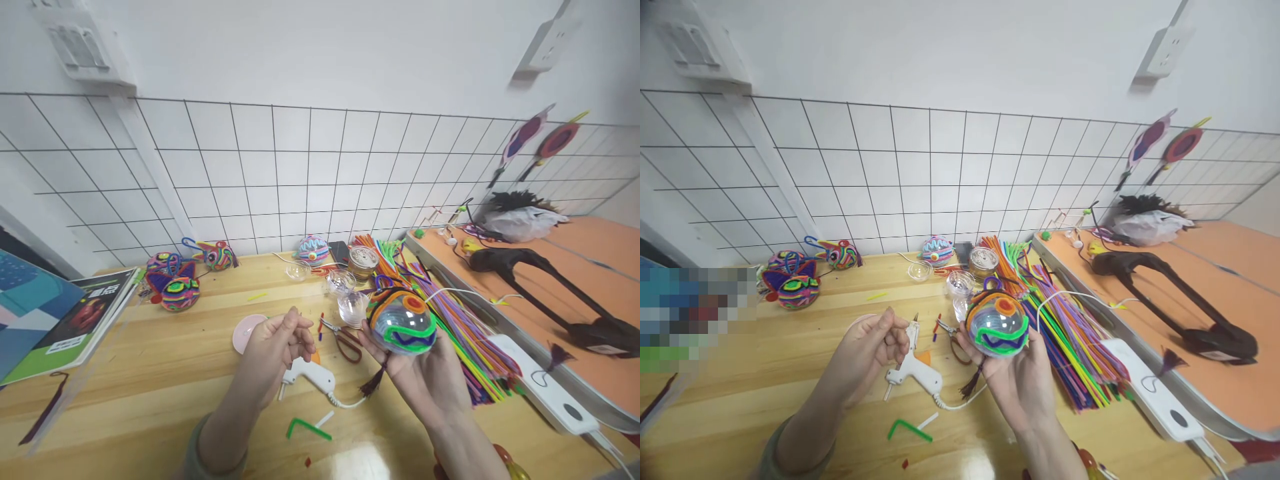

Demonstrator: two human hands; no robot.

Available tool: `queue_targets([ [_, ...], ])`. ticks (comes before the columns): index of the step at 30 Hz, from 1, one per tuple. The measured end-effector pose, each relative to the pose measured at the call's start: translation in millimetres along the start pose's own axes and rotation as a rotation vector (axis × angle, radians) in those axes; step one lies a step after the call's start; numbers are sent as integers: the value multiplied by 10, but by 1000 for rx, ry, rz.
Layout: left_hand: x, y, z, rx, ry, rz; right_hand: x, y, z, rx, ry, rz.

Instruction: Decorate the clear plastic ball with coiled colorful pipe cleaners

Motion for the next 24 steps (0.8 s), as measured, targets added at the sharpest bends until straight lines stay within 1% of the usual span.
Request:
queue_targets([
  [3, -7, 8, -9, 24, -16, -12, -1, -14, 8, 6, 3, -20],
  [5, -10, 11, -16, 1, -26, -5, -9, -37, 11, 20, 6, -29],
  [10, -12, 16, -37, -131, 7, 22, -24, -66, 16, 26, 20, -35],
  [14, -4, 27, -58, -241, 9, -13, -18, -51, 23, 11, 26, -37],
  [17, 3, 24, -75, -230, 16, -31, -19, -58, 25, 34, 21, -44],
  [19, 7, 13, -77, -229, 36, -23, -25, -69, 25, 30, 23, -48],
  [22, 12, -7, -62, -259, 47, -3, -31, -73, 25, 4, 36, -60],
  [24, 14, -11, -55, -299, 36, -24, -32, -68, 25, 9, 45, -73],
])
Point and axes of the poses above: each hand's wrist, its own x-axis away from the middle knuckle, its own y-axis out of the palm, z = x × y, the point moved 1 cm from there along -x, towards the middle knuckle, and after that the axes turned 6 degrees about -z, right-handed, at the moved point
